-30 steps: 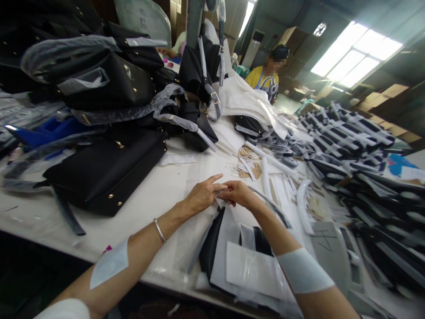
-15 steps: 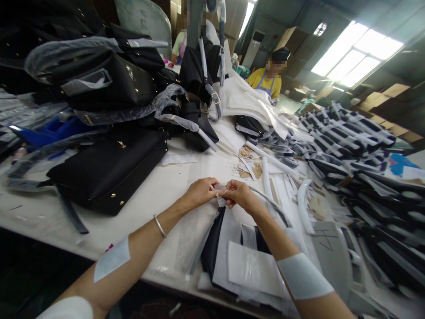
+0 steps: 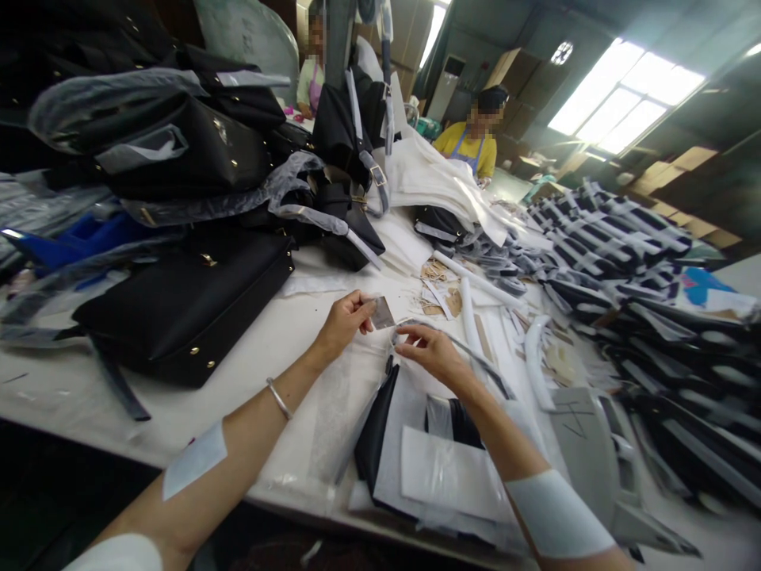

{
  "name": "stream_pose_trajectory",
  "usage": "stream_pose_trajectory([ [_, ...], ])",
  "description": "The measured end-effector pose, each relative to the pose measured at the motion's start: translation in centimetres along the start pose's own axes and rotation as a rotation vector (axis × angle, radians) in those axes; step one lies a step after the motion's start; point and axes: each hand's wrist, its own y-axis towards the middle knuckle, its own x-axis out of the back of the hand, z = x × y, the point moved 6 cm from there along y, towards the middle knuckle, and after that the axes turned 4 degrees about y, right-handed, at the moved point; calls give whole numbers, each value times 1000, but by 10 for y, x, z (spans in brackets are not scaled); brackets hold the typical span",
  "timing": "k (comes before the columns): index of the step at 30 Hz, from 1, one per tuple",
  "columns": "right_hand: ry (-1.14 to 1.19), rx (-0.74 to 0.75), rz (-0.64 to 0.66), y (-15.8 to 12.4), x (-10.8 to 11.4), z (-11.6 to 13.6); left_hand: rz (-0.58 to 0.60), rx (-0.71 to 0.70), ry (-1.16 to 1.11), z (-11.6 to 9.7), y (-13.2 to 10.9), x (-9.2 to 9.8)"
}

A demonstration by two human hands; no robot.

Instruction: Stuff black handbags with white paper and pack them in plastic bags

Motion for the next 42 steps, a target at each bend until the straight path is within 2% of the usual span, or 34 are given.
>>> stream_pose_trajectory([
  [3,43,17,132,7,-16,1,247,18,-35,-9,-6,-7],
  [8,229,-165,309,7,-24,-18,791,232,173,-3,-27,-16],
  [9,259,-186,341,6,-23,-20,857,259,206,-2,-31,-16],
  [11,291,-181,379,6,-18,-22,905,286,269,1,-33,-15],
  [13,312,-153,322,8,-2,-23,889,297,336,4,-31,-11],
  [15,327,-156,146,7,27,-25,824,308,385,8,-25,-2],
  [17,292,-186,-80,-3,63,-29,719,312,437,13,-16,13],
  [19,196,-203,-215,-25,93,-31,570,276,545,15,-5,31],
  [22,-23,-172,-220,-74,111,-24,244,160,792,6,9,55],
  [24,-175,-99,-201,-111,104,-17,96,45,860,-5,12,55],
  [26,-302,-9,-186,-143,84,-14,110,-82,809,-13,8,36],
  [28,-425,69,-160,-165,56,-16,216,-181,729,-15,-1,8],
  [31,-562,89,-79,-177,18,-29,411,-218,784,-9,-17,-33],
  [33,-565,59,-34,-176,9,-36,514,-211,932,-4,-24,-51],
  [35,-494,33,-13,-174,14,-39,551,-203,1097,-5,-24,-61],
  [37,-380,9,-44,-170,31,-37,518,-229,1223,-14,-18,-68],
  [40,-236,-49,-182,-155,73,-38,433,-325,1318,-31,-1,-85],
  [42,-216,-120,-274,-135,102,-43,432,-365,1343,-34,12,-103],
])
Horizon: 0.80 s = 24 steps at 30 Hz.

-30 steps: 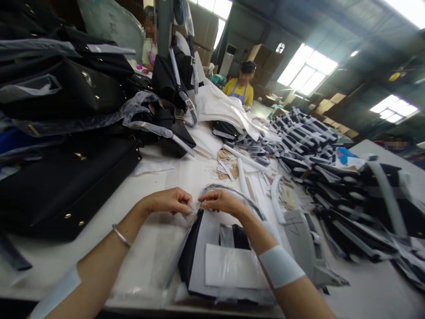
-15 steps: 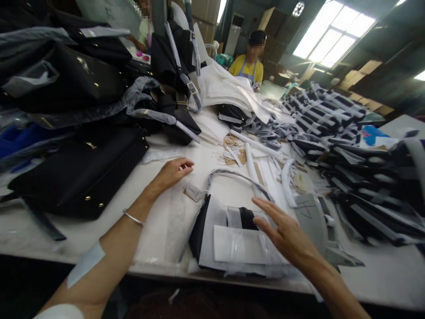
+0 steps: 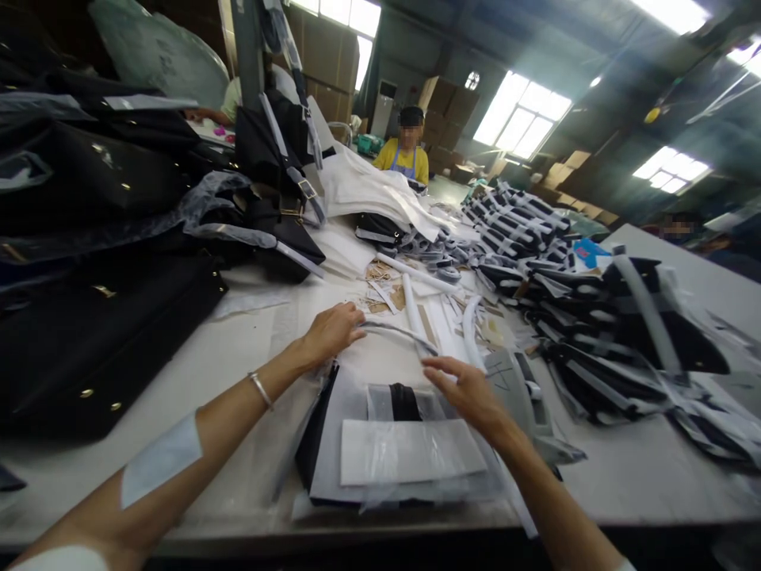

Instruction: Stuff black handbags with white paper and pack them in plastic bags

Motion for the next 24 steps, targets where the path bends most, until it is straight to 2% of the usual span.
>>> stream_pose_trajectory([
  [2,-76,-112,-50,34,14,-12,34,-17,19,-9,22,-9],
  [4,-184,-226,-67,69,19,-26,86,-20,30,-16,42,-22],
  [7,-271,-318,-30,114,8,-44,153,-9,49,-23,62,-40],
  [9,-321,-350,11,133,-6,-54,176,1,59,-27,70,-47],
  [12,-386,-342,58,148,-24,-62,198,1,68,-32,77,-53],
  [15,-448,-305,58,154,-28,-65,206,-6,68,-34,78,-55],
  [20,-560,-265,-21,159,0,-76,169,-47,28,-33,70,-56],
  [24,-597,-311,10,173,35,-100,146,-72,-24,-27,63,-59],
])
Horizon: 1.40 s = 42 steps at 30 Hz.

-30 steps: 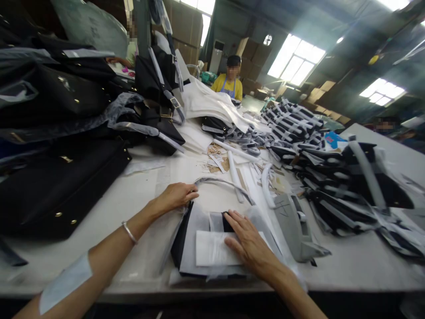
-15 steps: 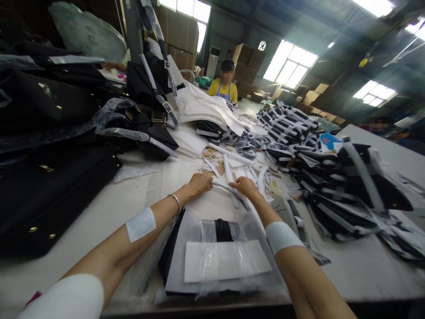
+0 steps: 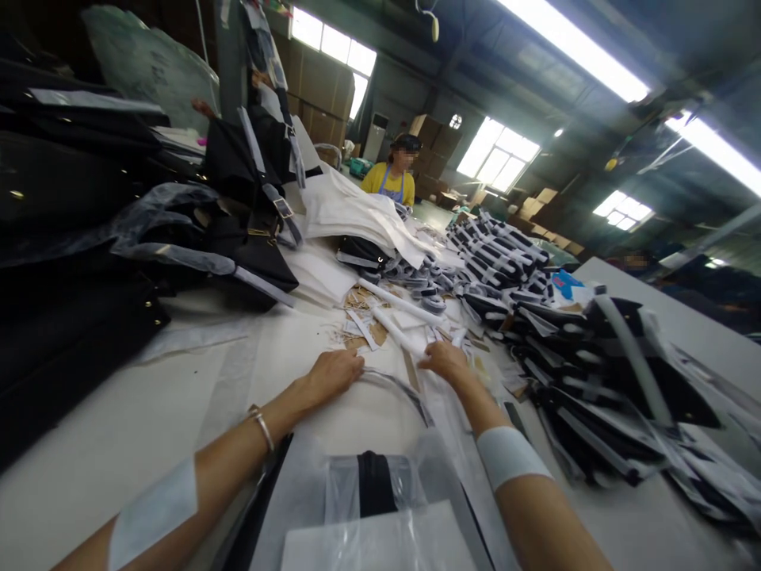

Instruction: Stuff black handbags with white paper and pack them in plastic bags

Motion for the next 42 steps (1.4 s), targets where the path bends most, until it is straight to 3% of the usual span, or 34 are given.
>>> stream_pose_trajectory([
  [3,-4,-42,-33,31,17,-18,-18,0,-39,6,0,-4],
  [7,-9,-59,-182,79,31,-20,-20,9,-75,10,6,-11],
  [13,29,-39,-175,139,11,-18,34,46,-110,12,14,-17],
  [17,48,-56,-186,147,7,-28,55,62,-124,13,13,-16],
  [20,51,-25,-261,129,18,-30,37,29,-131,13,11,-12],
  [23,45,71,-372,89,35,-26,34,7,-139,14,10,-8],
  [25,48,264,-473,47,46,-12,33,3,-158,16,9,-5],
  [28,80,689,-578,-38,49,22,19,-18,-236,20,6,2],
  [31,94,985,-520,-117,32,60,19,-40,-343,24,5,6],
  [34,23,1149,-339,-165,5,95,30,-45,-394,29,6,4],
  [36,-2,1182,-198,-177,-11,108,34,-45,-410,30,7,1],
  [38,75,1109,-100,-174,-16,111,30,-49,-419,31,8,-1],
  [42,331,702,-118,-145,-10,100,20,-97,-449,29,8,-2],
])
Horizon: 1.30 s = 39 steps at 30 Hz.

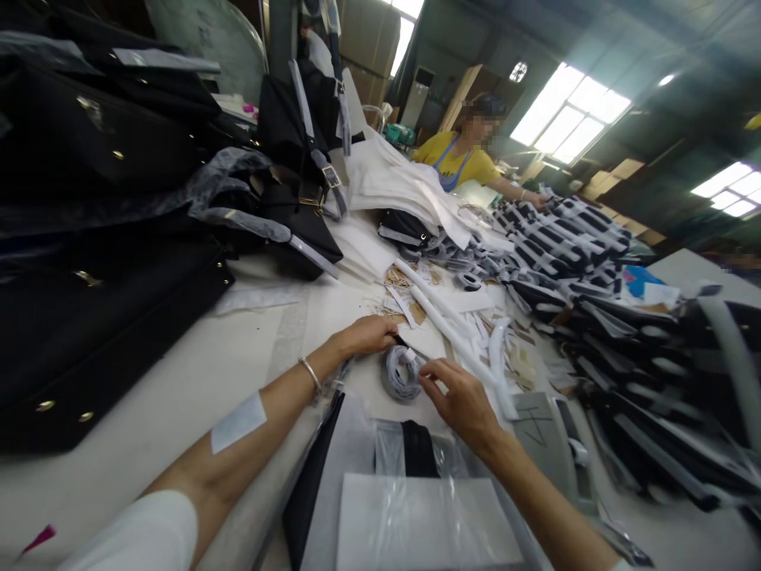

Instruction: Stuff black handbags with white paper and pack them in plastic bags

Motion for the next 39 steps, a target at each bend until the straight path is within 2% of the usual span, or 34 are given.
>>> stream_pose_trajectory([
  [3,22,-266,-7,13,-11,-16,9,-23,-26,1,1,0],
  [5,27,-325,59,21,-26,-19,20,-23,-40,4,1,0],
  [7,23,-280,87,27,-36,-16,45,-24,-56,8,2,0],
  [12,73,27,112,25,-44,8,88,-9,-106,25,-2,14],
  [15,66,94,84,28,-44,19,119,29,-89,35,-9,24],
  [19,-14,11,40,48,-50,19,179,56,-37,34,-14,28],
  [23,-25,-209,-37,63,-55,6,193,70,38,17,-14,28],
  [26,-2,-255,-51,65,-57,3,152,116,151,1,-19,24],
  [29,14,-238,2,66,-53,2,15,216,278,-9,-30,20],
  [31,93,-224,106,68,-47,-4,-58,257,305,-13,-39,14],
  [34,182,-359,209,73,-27,-32,-124,284,311,-14,-47,3],
  [36,118,-487,153,78,-8,-57,-157,299,305,-11,-49,-2],
  [39,-38,-557,68,85,11,-82,-178,303,285,-7,-48,-7],
])
